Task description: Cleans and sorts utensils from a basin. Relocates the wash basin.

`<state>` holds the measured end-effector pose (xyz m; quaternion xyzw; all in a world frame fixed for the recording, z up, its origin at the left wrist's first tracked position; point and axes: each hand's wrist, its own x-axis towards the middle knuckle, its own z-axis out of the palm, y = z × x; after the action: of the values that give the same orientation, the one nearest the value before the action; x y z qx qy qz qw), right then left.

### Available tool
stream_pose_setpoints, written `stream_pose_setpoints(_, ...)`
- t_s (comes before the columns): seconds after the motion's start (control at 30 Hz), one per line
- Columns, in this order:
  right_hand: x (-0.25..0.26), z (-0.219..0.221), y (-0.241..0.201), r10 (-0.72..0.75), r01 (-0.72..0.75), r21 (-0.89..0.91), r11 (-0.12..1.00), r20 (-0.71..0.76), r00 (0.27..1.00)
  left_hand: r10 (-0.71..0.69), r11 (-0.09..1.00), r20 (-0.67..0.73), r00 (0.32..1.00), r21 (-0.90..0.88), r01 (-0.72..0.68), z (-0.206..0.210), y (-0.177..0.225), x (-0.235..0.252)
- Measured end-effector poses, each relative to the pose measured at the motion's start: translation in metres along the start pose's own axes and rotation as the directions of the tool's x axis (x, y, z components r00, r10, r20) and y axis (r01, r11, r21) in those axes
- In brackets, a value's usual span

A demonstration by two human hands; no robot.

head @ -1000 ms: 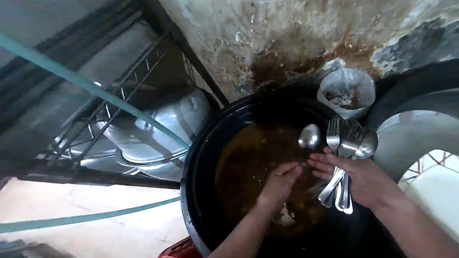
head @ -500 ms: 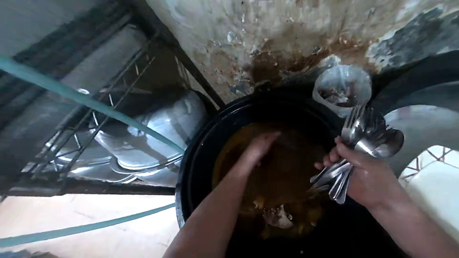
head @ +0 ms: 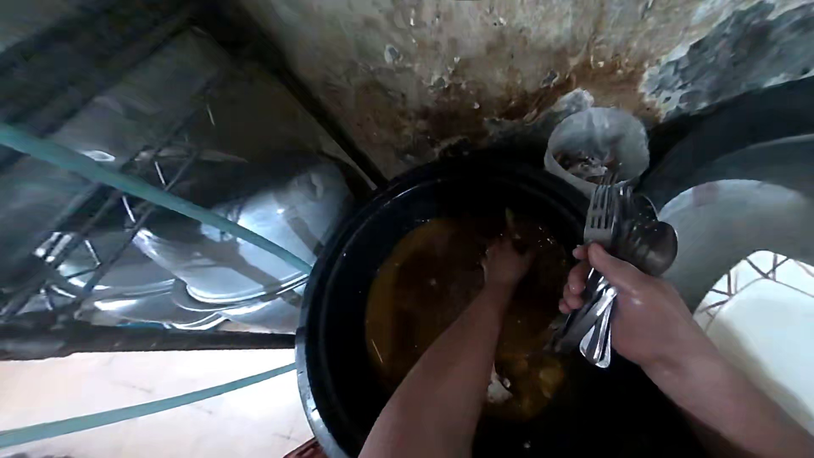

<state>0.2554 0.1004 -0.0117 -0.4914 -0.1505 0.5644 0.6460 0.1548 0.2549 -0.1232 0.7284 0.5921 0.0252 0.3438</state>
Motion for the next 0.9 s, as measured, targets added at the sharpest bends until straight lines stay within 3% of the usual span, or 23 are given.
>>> stream_pose_setpoints(0.1, 0.000, 0.000, 0.000, 0.010, -0.010, 0.038, 0.999, -0.006, 1.000, 0.007, 0.966, 0.011, 1.000, -0.259, -0.004, 0.010, 0.006, 0.001)
stream_pose_setpoints(0.2, 0.000, -0.001, 0.002, 0.020, -0.019, 0.076, 0.997, -0.008, 1.000, -0.016, 0.823, 0.087, 0.996, -0.565, 0.062, 0.013, 0.010, -0.001)
stream_pose_setpoints(0.37, -0.001, 0.000, 0.002, 0.020, -0.019, 0.070, 0.997, -0.008, 1.000, -0.013, 0.700, 0.129, 0.992, -0.707, 0.101, 0.019, 0.015, -0.006)
stream_pose_setpoints(0.53, 0.000, -0.001, 0.003, 0.013, -0.015, 0.052, 0.999, 0.027, 1.000, -0.025, 0.522, 0.073, 0.997, -0.850, 0.075, 0.030, 0.029, -0.014)
stream_pose_setpoints(0.6, 0.000, 0.000, 0.003, 0.011, -0.013, 0.053, 0.999, 0.026, 1.000, -0.030, 0.552, 0.121, 0.992, -0.826, 0.118, 0.028, 0.033, -0.016)
stream_pose_setpoints(0.7, -0.001, -0.001, 0.003, 0.022, -0.024, 0.052, 0.998, 0.035, 0.999, -0.021, 0.791, 0.237, 0.971, -0.590, 0.161, 0.007, 0.032, -0.016)
stream_pose_setpoints(0.73, -0.001, -0.001, 0.002, 0.024, -0.026, 0.060, 0.998, 0.031, 0.999, -0.004, 0.823, 0.255, 0.967, -0.548, 0.149, -0.003, 0.032, -0.016)
stream_pose_setpoints(0.8, -0.002, 0.000, 0.002, 0.033, -0.034, 0.073, 0.997, 0.019, 0.999, 0.038, 0.781, 0.220, 0.975, -0.615, 0.108, -0.019, 0.027, -0.019)
stream_pose_setpoints(0.9, -0.002, -0.001, 0.002, 0.026, -0.027, 0.073, 0.997, 0.027, 0.999, 0.081, 0.607, 0.069, 0.994, -0.794, 0.006, -0.051, 0.030, -0.036)
